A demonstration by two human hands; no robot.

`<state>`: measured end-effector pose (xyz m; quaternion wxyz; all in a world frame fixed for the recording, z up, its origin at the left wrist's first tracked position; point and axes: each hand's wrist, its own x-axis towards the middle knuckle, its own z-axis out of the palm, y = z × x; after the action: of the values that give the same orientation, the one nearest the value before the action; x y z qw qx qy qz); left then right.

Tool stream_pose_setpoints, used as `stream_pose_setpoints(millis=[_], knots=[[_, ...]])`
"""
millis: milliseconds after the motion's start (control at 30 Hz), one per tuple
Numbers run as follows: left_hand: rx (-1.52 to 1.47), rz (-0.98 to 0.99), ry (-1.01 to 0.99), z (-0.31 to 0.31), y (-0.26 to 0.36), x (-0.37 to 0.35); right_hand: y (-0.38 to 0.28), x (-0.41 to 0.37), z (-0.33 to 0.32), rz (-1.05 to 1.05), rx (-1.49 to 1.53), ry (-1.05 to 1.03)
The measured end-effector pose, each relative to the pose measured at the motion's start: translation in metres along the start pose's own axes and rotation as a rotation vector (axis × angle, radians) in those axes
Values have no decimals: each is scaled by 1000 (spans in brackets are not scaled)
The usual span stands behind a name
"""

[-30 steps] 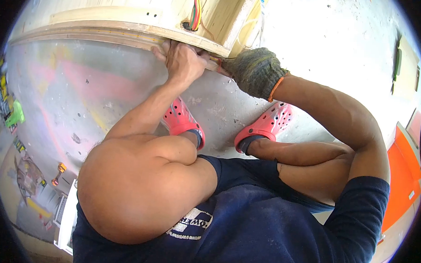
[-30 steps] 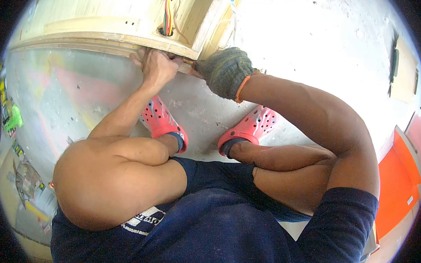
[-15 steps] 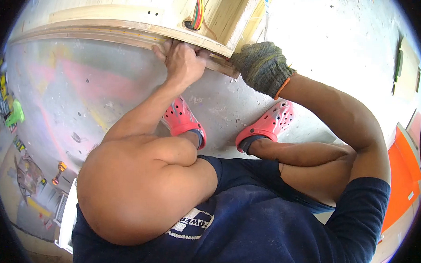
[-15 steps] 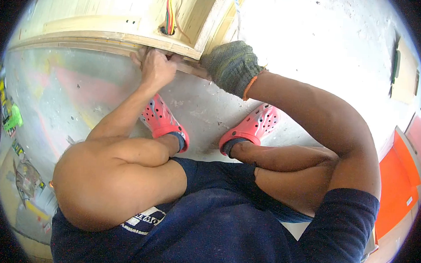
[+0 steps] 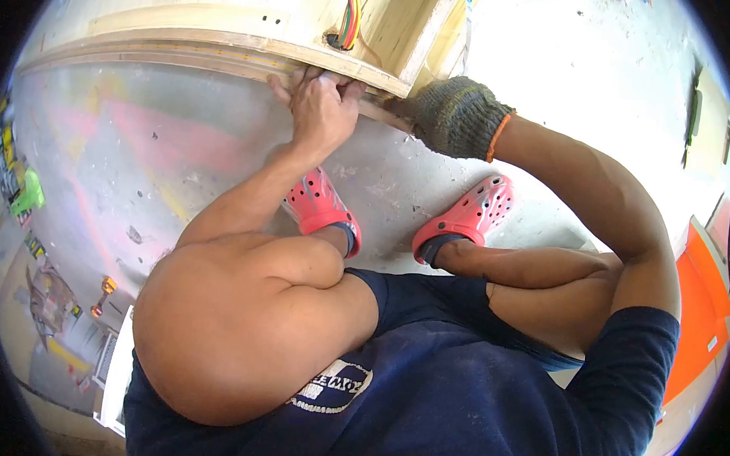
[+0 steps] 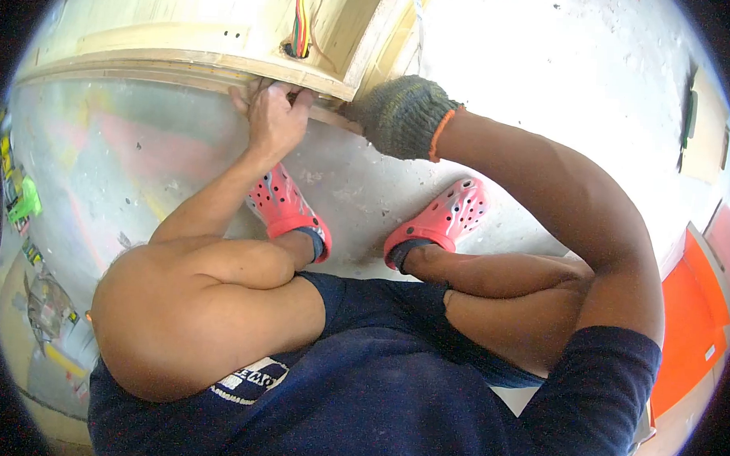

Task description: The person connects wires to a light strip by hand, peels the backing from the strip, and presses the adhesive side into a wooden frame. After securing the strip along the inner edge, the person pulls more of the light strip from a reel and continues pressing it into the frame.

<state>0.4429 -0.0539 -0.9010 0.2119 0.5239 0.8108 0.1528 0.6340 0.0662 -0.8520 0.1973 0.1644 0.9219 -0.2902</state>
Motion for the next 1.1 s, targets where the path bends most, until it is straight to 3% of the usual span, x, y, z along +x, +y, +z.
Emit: stream_pose_setpoints(millis=[100,200,600,667,900,967,1100], knots=[[-196,-17,-113,-14,-2,1,-1,6,-5,29,63,-106],[-188,55,-99,-25,-2,-1,-1,12,2,-15,45,-89],[-27,99,-105,-20,-4,2,-25,18,-20,147,-110,-290],[-1,81,-127,-22,-1,4,-15,11,-14,44,-39,-141],[48,29,-186,-23,0,12,-11,-10,-10,-16,-50,-98],[75,18,-203,-23,4,14,-10,-15,-1,-32,-19,80],[97,-24,-199,-13,7,14,-10,-25,2,-61,-15,224]])
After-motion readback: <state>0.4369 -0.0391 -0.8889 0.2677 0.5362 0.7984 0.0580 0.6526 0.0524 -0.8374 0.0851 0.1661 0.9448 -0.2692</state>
